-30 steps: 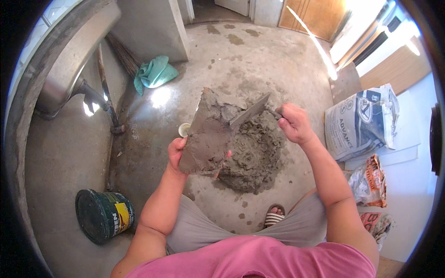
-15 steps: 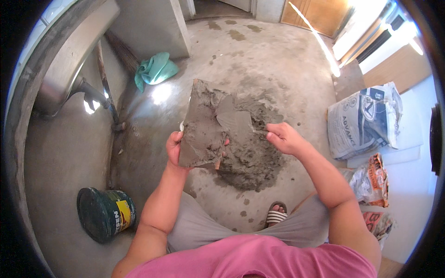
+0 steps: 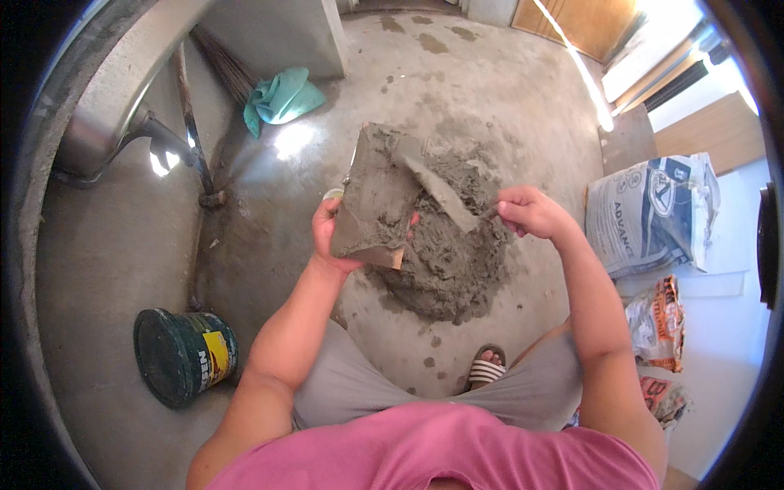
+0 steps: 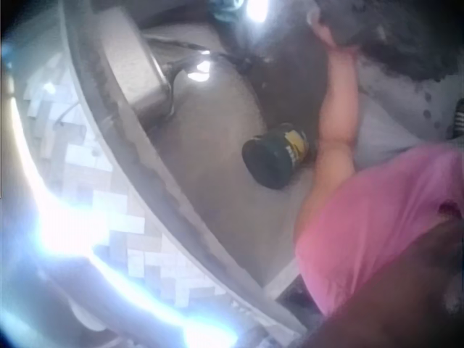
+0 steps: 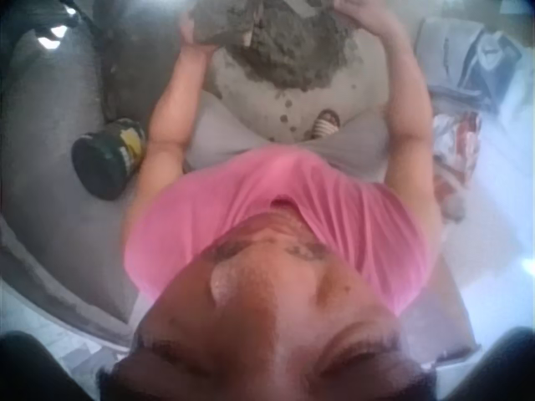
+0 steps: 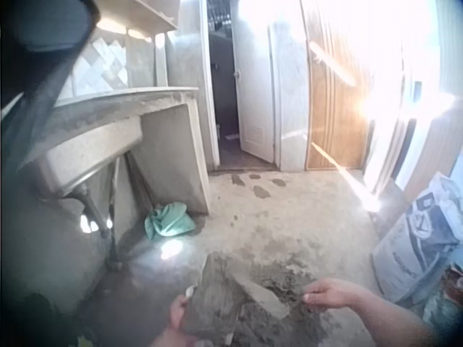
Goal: The person mixes cement on the floor using a trowel and a flat board, then moves to a table to arrange rectangular tiles in a pattern using a triangular ruler.
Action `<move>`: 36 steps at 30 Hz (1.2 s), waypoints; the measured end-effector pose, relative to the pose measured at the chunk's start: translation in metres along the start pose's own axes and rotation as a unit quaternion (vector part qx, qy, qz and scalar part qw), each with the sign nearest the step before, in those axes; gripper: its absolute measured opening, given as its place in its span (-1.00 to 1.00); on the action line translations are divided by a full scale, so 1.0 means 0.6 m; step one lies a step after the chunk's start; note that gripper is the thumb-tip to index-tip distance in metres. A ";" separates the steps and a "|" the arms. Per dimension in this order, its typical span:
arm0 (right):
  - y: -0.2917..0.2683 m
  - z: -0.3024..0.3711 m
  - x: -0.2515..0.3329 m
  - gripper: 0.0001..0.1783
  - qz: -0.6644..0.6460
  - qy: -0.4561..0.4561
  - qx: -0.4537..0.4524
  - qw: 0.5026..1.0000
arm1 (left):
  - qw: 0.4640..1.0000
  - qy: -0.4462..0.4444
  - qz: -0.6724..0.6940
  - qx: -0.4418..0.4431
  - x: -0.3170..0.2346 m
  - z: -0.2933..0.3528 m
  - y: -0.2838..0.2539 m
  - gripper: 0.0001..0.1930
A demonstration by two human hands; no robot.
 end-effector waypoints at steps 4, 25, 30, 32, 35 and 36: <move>0.030 -0.014 -0.008 -0.54 -0.030 0.027 0.045 0.998 | 0.996 0.018 0.086 0.018 -0.014 0.006 -0.052 -0.16; 0.070 0.029 0.024 -0.69 0.300 -0.160 -0.037 0.940 | 0.997 0.072 0.031 -0.011 0.002 -0.026 0.003 -0.13; 0.099 0.027 -0.005 -0.71 0.280 -0.148 -0.059 0.947 | 0.994 0.103 0.040 0.010 -0.002 -0.027 0.008 -0.14; 0.078 0.034 -0.009 -0.71 0.299 -0.139 -0.051 0.943 | 0.994 0.097 0.042 0.035 -0.011 -0.020 0.005 -0.14; 0.026 0.060 -0.003 -0.70 0.356 -0.082 -0.080 0.927 | 0.993 0.097 0.056 0.025 -0.026 -0.014 0.011 -0.16; 0.013 0.066 0.001 -0.70 0.379 -0.056 -0.097 0.918 | 0.993 0.106 0.053 0.029 -0.029 -0.013 0.009 -0.16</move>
Point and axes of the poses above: each hand's wrist, its own z-axis away from the middle knuckle, its own y-axis out of the palm, x = y × z, the point moved 1 cm from there along -z, towards the middle knuckle, and after that the axes turned 8 degrees about -y, right-handed, at the moved point
